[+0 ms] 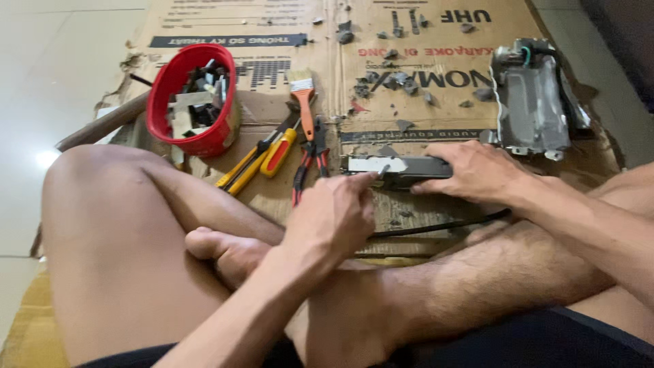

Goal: The person sits on the floor and uses a utility knife to scrape and cut a gray plastic casing. They then use a screwdriver to remove screws from a small electronic component and use pliers to pull out wires and small parts.

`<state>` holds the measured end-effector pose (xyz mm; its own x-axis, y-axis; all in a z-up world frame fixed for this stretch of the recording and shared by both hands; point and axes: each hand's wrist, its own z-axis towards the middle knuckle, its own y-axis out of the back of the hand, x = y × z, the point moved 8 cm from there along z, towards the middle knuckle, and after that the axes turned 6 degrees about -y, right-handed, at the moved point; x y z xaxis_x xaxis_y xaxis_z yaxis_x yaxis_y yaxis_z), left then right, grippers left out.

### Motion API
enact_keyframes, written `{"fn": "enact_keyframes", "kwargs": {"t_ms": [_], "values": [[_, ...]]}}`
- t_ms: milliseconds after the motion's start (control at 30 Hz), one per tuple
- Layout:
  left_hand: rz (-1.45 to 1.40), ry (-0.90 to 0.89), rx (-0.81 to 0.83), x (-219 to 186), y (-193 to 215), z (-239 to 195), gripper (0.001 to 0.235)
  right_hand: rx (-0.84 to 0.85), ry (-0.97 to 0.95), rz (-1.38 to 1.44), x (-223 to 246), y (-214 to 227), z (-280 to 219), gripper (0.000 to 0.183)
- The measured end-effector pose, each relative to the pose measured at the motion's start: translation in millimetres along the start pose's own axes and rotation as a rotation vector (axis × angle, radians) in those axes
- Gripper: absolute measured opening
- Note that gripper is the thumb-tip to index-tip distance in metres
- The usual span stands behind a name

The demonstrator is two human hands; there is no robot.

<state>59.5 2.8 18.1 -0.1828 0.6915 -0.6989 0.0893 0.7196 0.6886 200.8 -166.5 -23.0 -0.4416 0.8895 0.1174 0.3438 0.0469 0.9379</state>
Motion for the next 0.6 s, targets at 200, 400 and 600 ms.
{"fn": "enact_keyframes", "kwargs": {"t_ms": [200, 400, 600], "values": [[0.036, -0.168, 0.094, -21, 9, 18, 0.033, -0.052, 0.065, -0.092, 12, -2, 0, 0.053], [0.128, -0.253, 0.088, -29, 4, 30, 0.033, -0.088, 0.147, -0.029, 30, 9, -6, 0.046], [0.097, 0.043, -0.025, -5, -49, 46, 0.027, -0.149, 0.113, -0.054, 0, -16, 15, 0.049]]}}
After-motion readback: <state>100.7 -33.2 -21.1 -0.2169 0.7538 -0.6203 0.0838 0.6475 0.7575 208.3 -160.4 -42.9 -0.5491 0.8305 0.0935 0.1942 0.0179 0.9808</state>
